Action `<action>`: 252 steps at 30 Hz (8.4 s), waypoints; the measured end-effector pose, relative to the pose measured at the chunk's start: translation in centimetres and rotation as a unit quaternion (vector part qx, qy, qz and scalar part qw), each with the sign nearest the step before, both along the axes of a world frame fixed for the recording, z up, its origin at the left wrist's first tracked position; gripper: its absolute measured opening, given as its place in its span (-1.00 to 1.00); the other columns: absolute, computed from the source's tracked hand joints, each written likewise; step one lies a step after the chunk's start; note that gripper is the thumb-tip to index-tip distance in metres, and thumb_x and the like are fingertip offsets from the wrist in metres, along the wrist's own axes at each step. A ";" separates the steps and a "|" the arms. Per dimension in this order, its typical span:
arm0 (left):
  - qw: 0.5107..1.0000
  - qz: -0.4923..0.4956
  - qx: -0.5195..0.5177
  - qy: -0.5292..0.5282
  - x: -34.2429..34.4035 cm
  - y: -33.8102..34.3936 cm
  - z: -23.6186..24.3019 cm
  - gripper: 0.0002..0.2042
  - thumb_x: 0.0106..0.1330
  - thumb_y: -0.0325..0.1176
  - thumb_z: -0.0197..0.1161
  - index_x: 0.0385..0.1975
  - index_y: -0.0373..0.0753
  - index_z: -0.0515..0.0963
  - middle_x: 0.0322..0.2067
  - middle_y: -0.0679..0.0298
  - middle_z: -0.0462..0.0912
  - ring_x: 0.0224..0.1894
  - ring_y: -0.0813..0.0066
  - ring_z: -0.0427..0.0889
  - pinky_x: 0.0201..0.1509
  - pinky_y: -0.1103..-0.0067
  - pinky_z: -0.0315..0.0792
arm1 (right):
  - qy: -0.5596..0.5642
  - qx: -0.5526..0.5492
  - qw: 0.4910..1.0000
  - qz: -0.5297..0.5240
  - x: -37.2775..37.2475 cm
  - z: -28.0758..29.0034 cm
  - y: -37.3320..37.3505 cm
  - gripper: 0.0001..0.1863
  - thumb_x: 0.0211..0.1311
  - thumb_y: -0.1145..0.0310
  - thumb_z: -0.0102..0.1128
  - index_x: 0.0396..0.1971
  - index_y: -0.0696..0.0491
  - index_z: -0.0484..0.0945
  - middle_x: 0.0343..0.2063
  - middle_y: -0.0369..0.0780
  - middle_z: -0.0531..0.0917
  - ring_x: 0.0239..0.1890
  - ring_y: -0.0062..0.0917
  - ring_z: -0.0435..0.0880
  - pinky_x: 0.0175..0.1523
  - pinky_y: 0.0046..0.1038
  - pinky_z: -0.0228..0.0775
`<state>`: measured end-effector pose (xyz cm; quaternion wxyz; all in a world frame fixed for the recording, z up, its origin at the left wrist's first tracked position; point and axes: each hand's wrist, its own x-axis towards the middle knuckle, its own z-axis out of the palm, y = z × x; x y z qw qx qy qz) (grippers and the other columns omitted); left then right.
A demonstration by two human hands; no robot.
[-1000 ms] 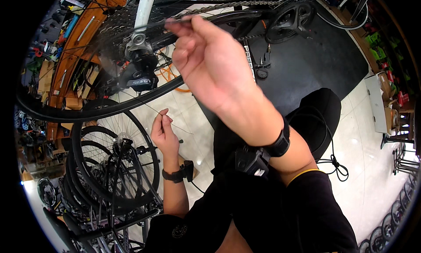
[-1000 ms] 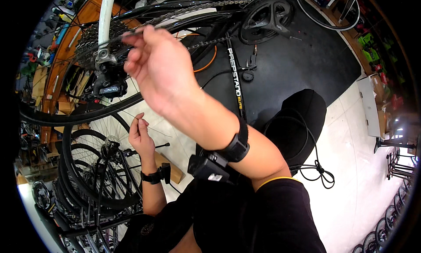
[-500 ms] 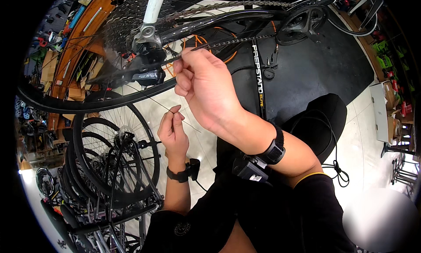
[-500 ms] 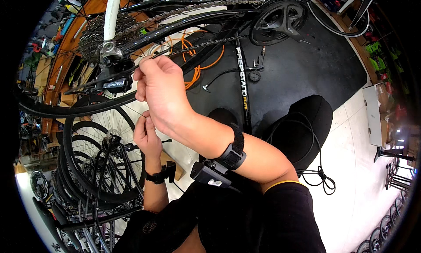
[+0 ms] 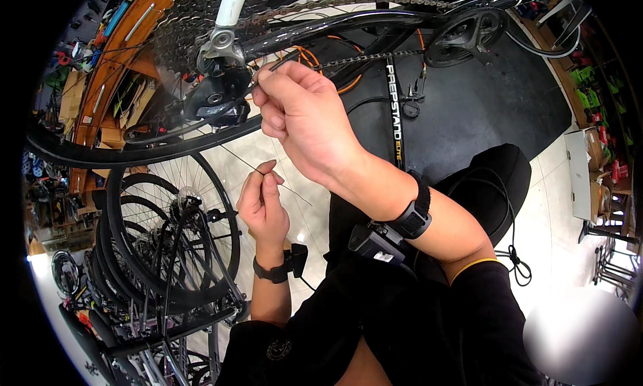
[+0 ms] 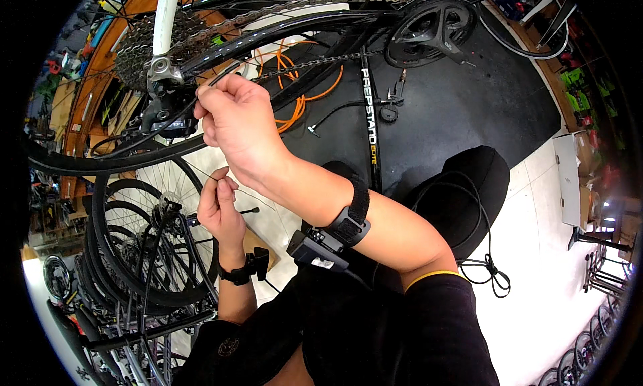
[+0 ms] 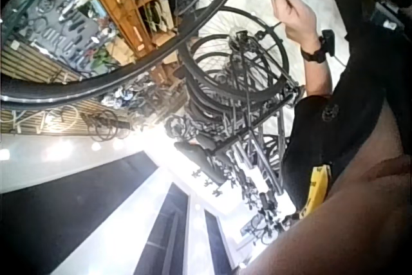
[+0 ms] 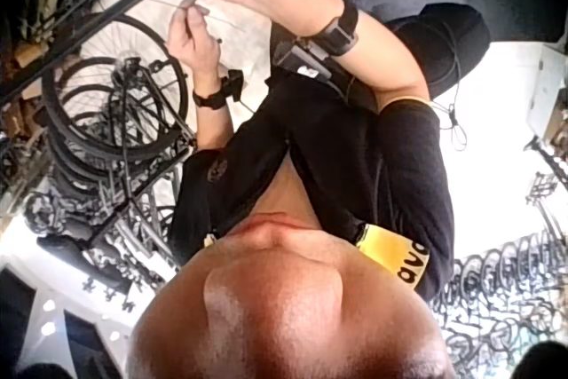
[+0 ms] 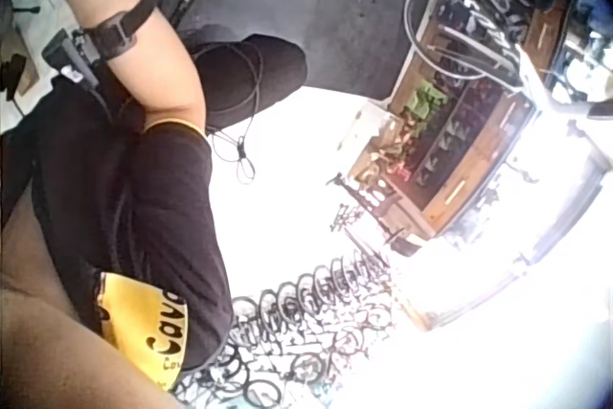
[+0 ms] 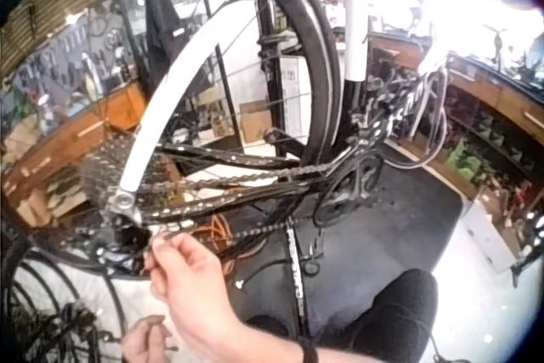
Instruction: The person routes a black cable through the frame of a white bicycle mounted on a repair stand. They thread the cable through the rear derailleur and then move to the handlebars to feed the cable through the stem and brake lever housing.
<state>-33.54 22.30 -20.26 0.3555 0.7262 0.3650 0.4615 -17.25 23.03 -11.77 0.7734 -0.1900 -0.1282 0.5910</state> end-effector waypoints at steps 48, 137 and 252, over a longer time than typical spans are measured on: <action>0.995 -0.080 -0.002 0.064 -0.2 -1.6 -3.3 -0.84 0.29 -0.55 0.13 -0.19 -0.40 0.59 -0.53 0.16 0.58 -0.51 0.44 0.57 -0.37 0.59 0.44 | -0.496 0.034 0.846 0.193 1.3 -6.4 -0.8 -0.78 0.42 0.34 0.03 -0.33 0.17 0.57 -0.66 -0.42 0.39 -0.58 -0.80 0.27 -0.47 -0.67 0.19; 0.879 -0.426 -0.047 0.209 80.8 -22.4 38.4 -0.86 0.28 -0.45 0.16 -0.26 -0.38 0.56 -0.34 0.08 0.64 -0.28 0.29 0.65 -0.20 0.51 0.48 | -0.555 -0.643 0.528 0.013 80.3 32.4 -72.1 -0.58 0.09 0.16 0.25 -0.18 0.17 0.50 -0.34 0.02 0.64 -0.21 -0.11 0.62 -0.15 -0.23 0.46; 0.850 0.309 -0.133 0.406 109.8 -24.6 53.7 -0.47 0.15 -0.45 0.29 0.18 -0.23 0.37 0.31 0.03 0.21 0.36 -0.07 0.11 0.39 0.19 0.03 | -0.228 -0.291 0.828 0.421 111.4 18.7 7.3 -0.87 0.24 0.43 0.15 -0.45 0.17 0.50 -0.59 -0.24 0.51 -0.58 -0.53 0.47 -0.50 -0.46 0.36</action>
